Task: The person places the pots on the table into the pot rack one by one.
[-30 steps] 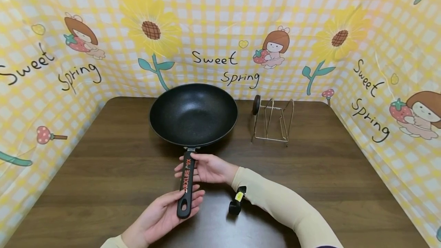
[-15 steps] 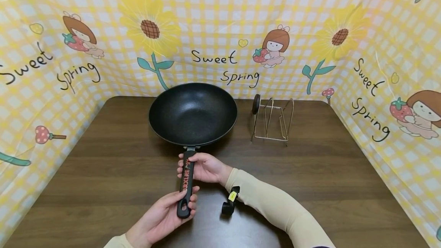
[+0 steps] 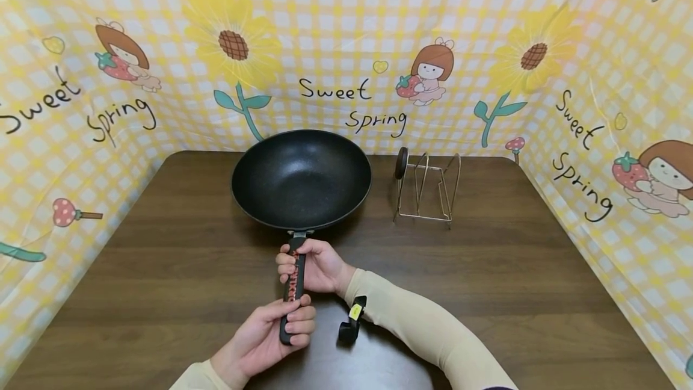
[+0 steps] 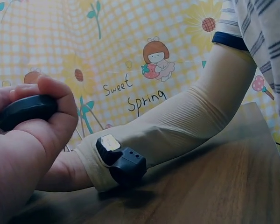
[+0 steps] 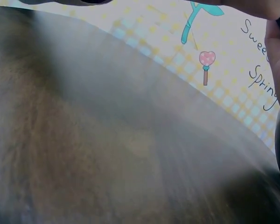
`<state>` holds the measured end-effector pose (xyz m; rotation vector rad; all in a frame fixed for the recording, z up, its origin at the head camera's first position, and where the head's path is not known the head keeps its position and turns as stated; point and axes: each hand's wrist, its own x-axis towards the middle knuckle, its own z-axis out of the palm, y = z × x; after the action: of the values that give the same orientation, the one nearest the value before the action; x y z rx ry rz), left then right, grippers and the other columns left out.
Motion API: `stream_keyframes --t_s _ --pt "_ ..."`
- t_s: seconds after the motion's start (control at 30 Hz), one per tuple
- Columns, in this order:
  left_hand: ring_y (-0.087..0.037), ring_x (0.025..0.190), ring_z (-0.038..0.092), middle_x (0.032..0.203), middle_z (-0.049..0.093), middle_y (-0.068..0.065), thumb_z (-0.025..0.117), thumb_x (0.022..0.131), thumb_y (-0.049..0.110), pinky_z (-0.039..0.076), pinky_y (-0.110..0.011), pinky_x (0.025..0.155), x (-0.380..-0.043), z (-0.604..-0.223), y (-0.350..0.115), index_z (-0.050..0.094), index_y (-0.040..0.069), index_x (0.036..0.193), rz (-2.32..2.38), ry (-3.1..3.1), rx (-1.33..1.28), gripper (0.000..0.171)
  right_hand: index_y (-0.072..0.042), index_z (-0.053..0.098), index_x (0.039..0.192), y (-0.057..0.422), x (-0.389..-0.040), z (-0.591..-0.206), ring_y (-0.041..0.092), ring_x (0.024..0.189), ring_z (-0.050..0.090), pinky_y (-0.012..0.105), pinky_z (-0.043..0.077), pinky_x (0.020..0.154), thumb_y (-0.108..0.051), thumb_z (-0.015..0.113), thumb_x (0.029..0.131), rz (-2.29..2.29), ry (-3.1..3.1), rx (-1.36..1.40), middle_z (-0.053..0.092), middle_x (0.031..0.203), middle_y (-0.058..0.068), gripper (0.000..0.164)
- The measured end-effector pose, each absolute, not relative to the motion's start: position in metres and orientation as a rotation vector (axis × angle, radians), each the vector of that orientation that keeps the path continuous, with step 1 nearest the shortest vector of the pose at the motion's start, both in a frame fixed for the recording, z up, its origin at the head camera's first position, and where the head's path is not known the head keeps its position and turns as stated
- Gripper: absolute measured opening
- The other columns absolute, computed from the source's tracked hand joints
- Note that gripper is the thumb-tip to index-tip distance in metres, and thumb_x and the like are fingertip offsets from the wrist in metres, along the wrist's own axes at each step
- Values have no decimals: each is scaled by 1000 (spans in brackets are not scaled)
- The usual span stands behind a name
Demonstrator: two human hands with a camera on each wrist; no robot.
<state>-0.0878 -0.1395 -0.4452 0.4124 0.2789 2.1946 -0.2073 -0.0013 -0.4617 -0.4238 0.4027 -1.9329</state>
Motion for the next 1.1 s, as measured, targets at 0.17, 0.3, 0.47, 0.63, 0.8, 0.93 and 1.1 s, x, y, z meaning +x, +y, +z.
stream_keyframes --t_s 0.17,0.3,0.47,0.63,0.8,0.93,1.1 --pt "-9 75 31 89 40 2 21 109 13 29 -23 72 -88 -450 -138 47 9 115 2194 267 441 27 -15 43 99 -2 -206 -462 9 72 47 24 37 77 -15 51 84 -1941 392 -450 37 79 -3 17" --pt "-9 76 31 89 40 2 19 109 12 30 -24 72 -89 -452 -137 47 8 115 2196 283 461 29 -15 43 99 -2 -207 -462 9 71 48 25 37 77 -14 49 85 -1927 418 -466 37 79 -3 15" --pt "-9 76 30 88 39 2 18 108 10 33 -23 74 -89 -453 -135 48 8 115 2194 306 502 31 -16 45 100 0 -210 -459 9 72 47 26 38 80 -15 48 85 -1888 446 -505 40 78 -3 15" --pt "-10 76 29 86 36 3 19 108 10 28 -23 72 -91 -451 -134 48 9 114 2179 322 572 30 -17 46 100 2 -211 -451 10 72 46 27 40 81 -15 48 85 -1879 475 -571 42 79 -3 15" --pt "-9 73 29 84 30 3 24 107 11 24 -22 69 -91 -449 -132 47 10 114 2162 298 657 24 -17 47 100 3 -209 -441 11 73 44 29 39 79 -14 47 85 -1870 505 -604 41 80 -2 15" --pt "-8 69 25 81 25 4 27 107 12 26 -20 67 -89 -448 -128 46 11 115 2154 264 727 20 -17 48 99 6 -208 -434 12 75 44 30 40 80 -14 44 88 -1851 545 -661 43 81 -2 12" --pt "-8 65 20 79 22 4 31 106 13 28 -19 65 -90 -444 -122 44 11 114 2153 202 802 16 -17 49 98 9 -210 -424 15 79 43 33 42 84 -18 52 91 -1845 581 -754 45 83 0 8"
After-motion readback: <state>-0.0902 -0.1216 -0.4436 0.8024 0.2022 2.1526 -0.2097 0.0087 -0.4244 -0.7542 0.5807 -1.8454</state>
